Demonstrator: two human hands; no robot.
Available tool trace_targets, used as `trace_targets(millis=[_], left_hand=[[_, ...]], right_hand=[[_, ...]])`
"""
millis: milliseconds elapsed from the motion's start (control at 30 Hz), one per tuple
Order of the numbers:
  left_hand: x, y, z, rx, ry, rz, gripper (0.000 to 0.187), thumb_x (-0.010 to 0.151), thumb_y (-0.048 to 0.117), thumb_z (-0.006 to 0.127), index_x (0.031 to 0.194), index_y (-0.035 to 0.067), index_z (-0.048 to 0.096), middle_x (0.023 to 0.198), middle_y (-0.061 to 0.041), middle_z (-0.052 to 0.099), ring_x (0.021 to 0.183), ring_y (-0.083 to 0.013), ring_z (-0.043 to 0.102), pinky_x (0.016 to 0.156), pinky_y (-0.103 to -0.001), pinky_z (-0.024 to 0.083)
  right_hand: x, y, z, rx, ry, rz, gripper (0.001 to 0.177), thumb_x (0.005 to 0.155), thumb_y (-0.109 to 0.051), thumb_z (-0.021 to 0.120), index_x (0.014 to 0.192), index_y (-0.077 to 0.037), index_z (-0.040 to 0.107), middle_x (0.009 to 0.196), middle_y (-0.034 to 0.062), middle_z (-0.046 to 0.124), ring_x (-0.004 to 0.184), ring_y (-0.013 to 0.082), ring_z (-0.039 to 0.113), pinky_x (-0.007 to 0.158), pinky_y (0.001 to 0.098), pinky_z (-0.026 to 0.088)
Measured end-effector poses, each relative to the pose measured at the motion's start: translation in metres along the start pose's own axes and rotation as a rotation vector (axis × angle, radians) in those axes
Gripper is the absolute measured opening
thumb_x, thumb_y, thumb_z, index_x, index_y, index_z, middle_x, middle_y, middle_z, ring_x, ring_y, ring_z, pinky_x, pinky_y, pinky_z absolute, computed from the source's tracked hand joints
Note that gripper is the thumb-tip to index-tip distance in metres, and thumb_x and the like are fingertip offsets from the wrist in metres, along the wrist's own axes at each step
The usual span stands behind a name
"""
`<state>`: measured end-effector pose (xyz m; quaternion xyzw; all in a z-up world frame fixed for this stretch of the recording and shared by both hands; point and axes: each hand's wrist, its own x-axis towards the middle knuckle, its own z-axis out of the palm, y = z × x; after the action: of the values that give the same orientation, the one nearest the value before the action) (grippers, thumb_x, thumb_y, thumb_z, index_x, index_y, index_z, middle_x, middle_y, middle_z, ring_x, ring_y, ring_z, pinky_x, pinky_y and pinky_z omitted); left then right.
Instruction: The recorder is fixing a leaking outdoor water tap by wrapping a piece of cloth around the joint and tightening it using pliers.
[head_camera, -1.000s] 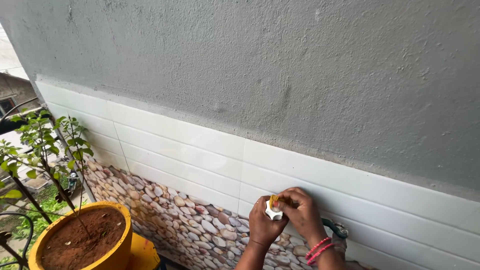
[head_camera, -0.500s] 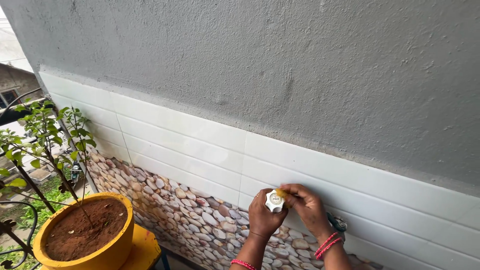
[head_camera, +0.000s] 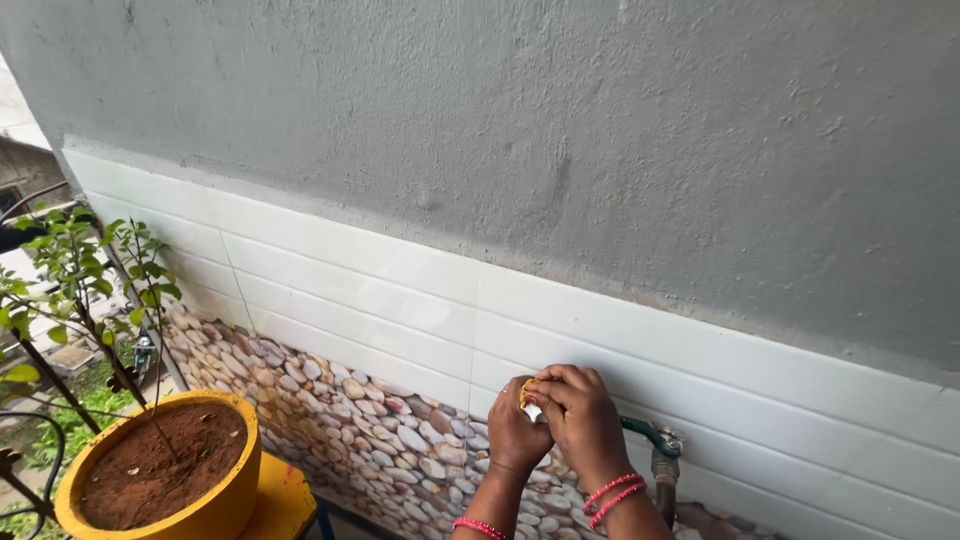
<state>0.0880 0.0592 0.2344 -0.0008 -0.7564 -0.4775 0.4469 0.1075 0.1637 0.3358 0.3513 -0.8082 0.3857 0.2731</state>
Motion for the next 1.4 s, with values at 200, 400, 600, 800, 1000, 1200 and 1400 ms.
trace_targets(millis=[200, 400, 600, 800, 1000, 1200, 1400], left_hand=[[0.003, 0.002, -0.002, -0.003, 0.029, -0.006, 0.031, 0.077, 0.018, 0.077, 0.103, 0.006, 0.064, 0.089, -0.017, 0.071, 0.087, -0.039, 0.069, 0.075, -0.046, 0.056], [0.0, -0.009, 0.001, -0.008, 0.03, 0.002, 0.033, 0.079, 0.017, 0.076, 0.107, 0.005, 0.064, 0.092, -0.017, 0.072, 0.09, -0.0388, 0.07, 0.077, -0.045, 0.056], [-0.001, -0.003, 0.002, 0.014, 0.014, -0.022, 0.032, 0.077, 0.016, 0.075, 0.106, 0.007, 0.064, 0.092, -0.015, 0.073, 0.09, -0.0384, 0.07, 0.077, -0.045, 0.056], [0.0, -0.009, 0.002, 0.001, 0.034, -0.013, 0.037, 0.075, 0.018, 0.077, 0.107, 0.006, 0.063, 0.09, -0.016, 0.072, 0.088, -0.0388, 0.07, 0.076, -0.046, 0.056], [-0.001, -0.006, 0.001, -0.007, 0.013, -0.036, 0.029, 0.081, 0.017, 0.074, 0.106, 0.006, 0.063, 0.091, -0.017, 0.071, 0.09, -0.0395, 0.069, 0.077, -0.046, 0.056], [-0.001, 0.034, -0.014, -0.081, -0.066, -0.293, 0.034, 0.082, 0.017, 0.074, 0.113, 0.006, 0.064, 0.102, -0.017, 0.073, 0.098, -0.0349, 0.07, 0.083, -0.043, 0.055], [-0.081, 0.019, 0.015, -0.438, 0.267, -0.431, 0.069, 0.081, 0.012, 0.071, 0.145, 0.002, 0.046, 0.14, -0.022, 0.055, 0.119, -0.0346, 0.063, 0.098, -0.042, 0.052]], right_hand=[[-0.007, -0.003, 0.004, -0.073, 0.063, 0.151, 0.013, 0.083, -0.013, 0.077, 0.094, -0.009, 0.08, 0.095, 0.0068, 0.07, 0.092, 0.0264, 0.067, 0.079, 0.0375, 0.055], [-0.008, -0.012, 0.005, -0.151, 0.016, 0.091, 0.01, 0.078, -0.009, 0.076, 0.088, -0.007, 0.078, 0.094, 0.0078, 0.068, 0.093, 0.0278, 0.066, 0.078, 0.0396, 0.055], [0.004, 0.001, 0.006, -0.14, 0.014, 0.058, 0.013, 0.079, -0.008, 0.076, 0.092, -0.007, 0.079, 0.095, 0.0087, 0.069, 0.09, 0.0281, 0.067, 0.077, 0.0386, 0.056], [-0.004, -0.009, 0.003, -0.174, -0.015, 0.194, 0.011, 0.078, -0.012, 0.079, 0.088, -0.008, 0.08, 0.09, 0.0111, 0.068, 0.084, 0.0312, 0.067, 0.074, 0.0412, 0.054], [0.013, -0.008, 0.011, -0.12, -0.029, 0.195, 0.009, 0.079, -0.012, 0.077, 0.085, -0.006, 0.078, 0.087, 0.0105, 0.068, 0.082, 0.0305, 0.068, 0.074, 0.041, 0.055], [0.004, -0.003, 0.008, -0.095, 0.021, 0.228, 0.009, 0.081, -0.013, 0.077, 0.088, -0.006, 0.078, 0.09, 0.0109, 0.069, 0.082, 0.0309, 0.069, 0.074, 0.0406, 0.055], [-0.001, 0.002, -0.007, -0.071, -0.079, 0.346, 0.012, 0.079, -0.016, 0.081, 0.087, -0.007, 0.079, 0.091, 0.0102, 0.071, 0.081, 0.0284, 0.072, 0.074, 0.0384, 0.057]])
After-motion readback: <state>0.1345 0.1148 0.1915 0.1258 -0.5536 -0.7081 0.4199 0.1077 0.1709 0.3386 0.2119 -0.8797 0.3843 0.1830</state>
